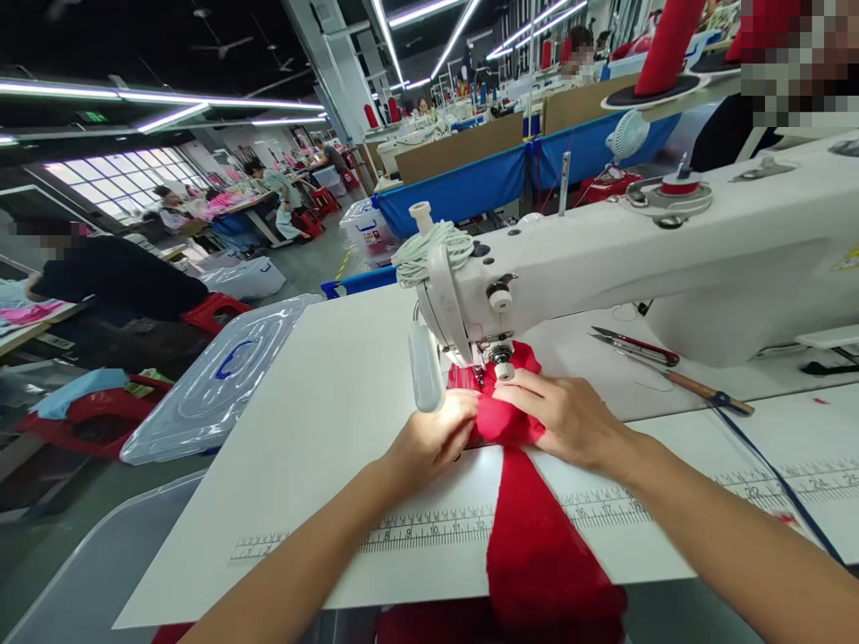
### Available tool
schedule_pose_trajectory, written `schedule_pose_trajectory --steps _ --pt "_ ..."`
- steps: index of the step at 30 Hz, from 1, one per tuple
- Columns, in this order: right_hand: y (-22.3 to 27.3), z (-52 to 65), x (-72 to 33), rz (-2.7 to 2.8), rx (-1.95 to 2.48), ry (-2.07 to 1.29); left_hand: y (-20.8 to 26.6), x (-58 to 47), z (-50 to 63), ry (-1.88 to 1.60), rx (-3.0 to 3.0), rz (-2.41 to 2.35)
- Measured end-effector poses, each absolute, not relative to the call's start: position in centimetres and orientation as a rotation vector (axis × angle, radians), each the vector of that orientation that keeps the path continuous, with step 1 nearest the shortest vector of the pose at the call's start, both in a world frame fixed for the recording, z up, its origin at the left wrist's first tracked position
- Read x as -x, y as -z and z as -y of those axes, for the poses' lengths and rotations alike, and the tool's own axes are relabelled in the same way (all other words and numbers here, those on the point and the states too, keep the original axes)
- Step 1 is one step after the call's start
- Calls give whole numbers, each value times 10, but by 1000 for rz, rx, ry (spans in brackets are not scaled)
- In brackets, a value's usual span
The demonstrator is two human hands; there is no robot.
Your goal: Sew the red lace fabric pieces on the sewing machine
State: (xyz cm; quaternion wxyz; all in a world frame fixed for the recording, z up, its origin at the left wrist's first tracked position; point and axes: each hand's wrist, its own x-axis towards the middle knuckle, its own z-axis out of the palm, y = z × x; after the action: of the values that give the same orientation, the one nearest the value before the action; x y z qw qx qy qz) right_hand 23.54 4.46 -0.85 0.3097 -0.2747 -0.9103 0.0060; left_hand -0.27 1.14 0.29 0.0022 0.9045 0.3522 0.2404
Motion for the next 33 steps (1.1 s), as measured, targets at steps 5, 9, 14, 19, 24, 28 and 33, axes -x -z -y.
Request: schedule_pose_trajectory --steps 5,9,14,19,24,28,33 --pt "8 -37 -233 2393 664 -432 -6 1 -10 -781 -2782 -1035" --pt "6 -36 -234 2343 710 -688 -7 3 -9 -799 -2753 -1051" --pt "2 -37 -237 2334 641 -789 -6 7 -10 -791 -2719 -1086" --pt "-7 -32 -234 2281 754 -993 -4 7 -9 -764 -2743 -1065" --pt "-13 -32 -231 2299 587 -1025 0 10 -9 -714 -2764 -1036" --pt "-7 -34 -232 2155 588 -996 -3 12 -11 -719 -2738 -1114" --pt "-1 -35 -236 2070 626 -1019 -3 3 -10 -765 -2823 -1135"
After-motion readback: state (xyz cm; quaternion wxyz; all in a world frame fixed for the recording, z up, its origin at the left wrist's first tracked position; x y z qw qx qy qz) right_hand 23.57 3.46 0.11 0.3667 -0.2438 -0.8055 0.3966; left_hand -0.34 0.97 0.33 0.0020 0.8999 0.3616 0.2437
